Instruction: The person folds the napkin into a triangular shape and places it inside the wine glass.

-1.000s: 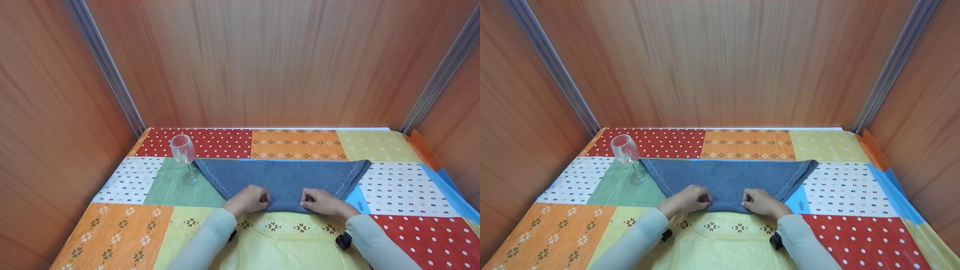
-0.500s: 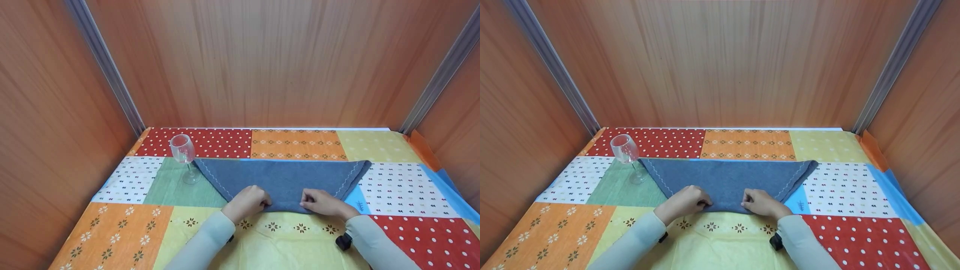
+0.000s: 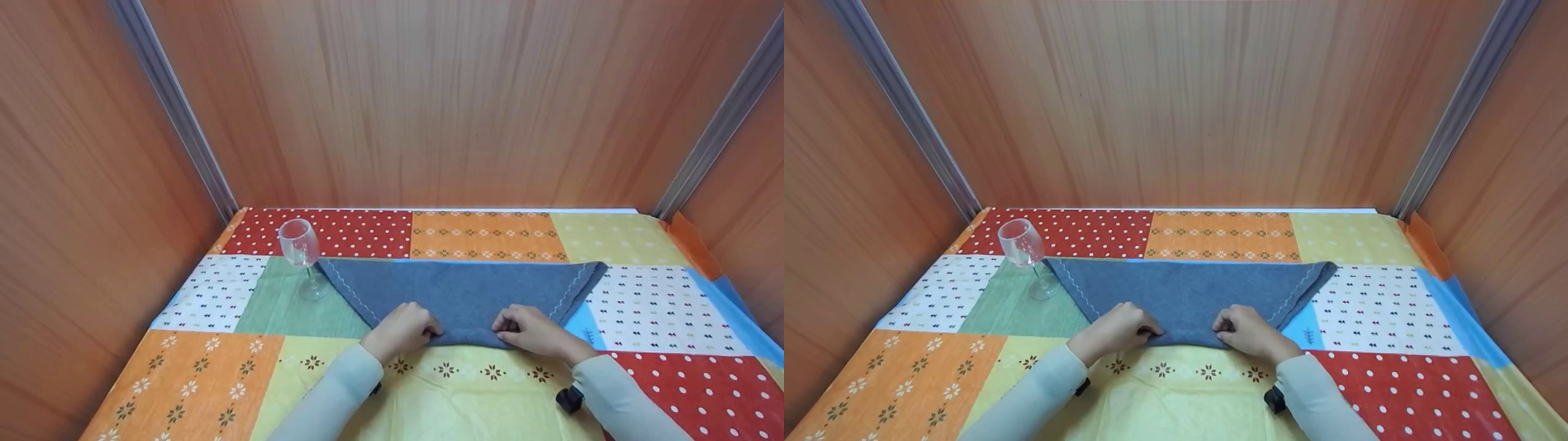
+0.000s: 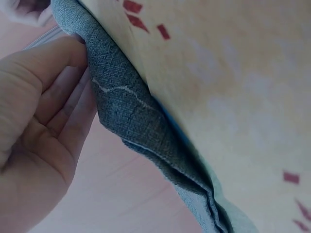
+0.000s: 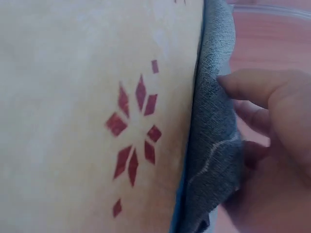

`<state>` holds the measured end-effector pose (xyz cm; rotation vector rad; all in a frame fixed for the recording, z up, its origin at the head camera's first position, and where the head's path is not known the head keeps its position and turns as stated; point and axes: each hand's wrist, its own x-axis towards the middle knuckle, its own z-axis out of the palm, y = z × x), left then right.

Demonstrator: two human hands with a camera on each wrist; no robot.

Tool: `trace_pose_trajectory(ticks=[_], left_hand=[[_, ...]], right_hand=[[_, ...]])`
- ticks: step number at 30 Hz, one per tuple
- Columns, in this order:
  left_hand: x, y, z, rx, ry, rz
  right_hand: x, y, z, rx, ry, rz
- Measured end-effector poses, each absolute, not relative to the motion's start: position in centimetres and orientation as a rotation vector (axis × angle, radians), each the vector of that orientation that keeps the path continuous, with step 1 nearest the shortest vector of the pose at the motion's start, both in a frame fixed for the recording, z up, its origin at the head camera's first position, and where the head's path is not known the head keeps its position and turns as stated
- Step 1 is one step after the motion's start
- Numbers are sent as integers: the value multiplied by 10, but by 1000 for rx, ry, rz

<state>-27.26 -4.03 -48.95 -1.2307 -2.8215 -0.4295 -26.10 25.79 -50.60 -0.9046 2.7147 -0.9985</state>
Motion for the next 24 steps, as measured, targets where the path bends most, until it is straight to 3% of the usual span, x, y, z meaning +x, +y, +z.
trace_pose_trajectory(ticks=[9,24], left_hand=[[-271,-44,-490,-1273,-2797,-443],[-271,-50,-491,-1335,-2839,-409]], right_hand=[[-253,255,-504,-1162,2888,-785],[-250,258,-511,-1128,2921,-692]])
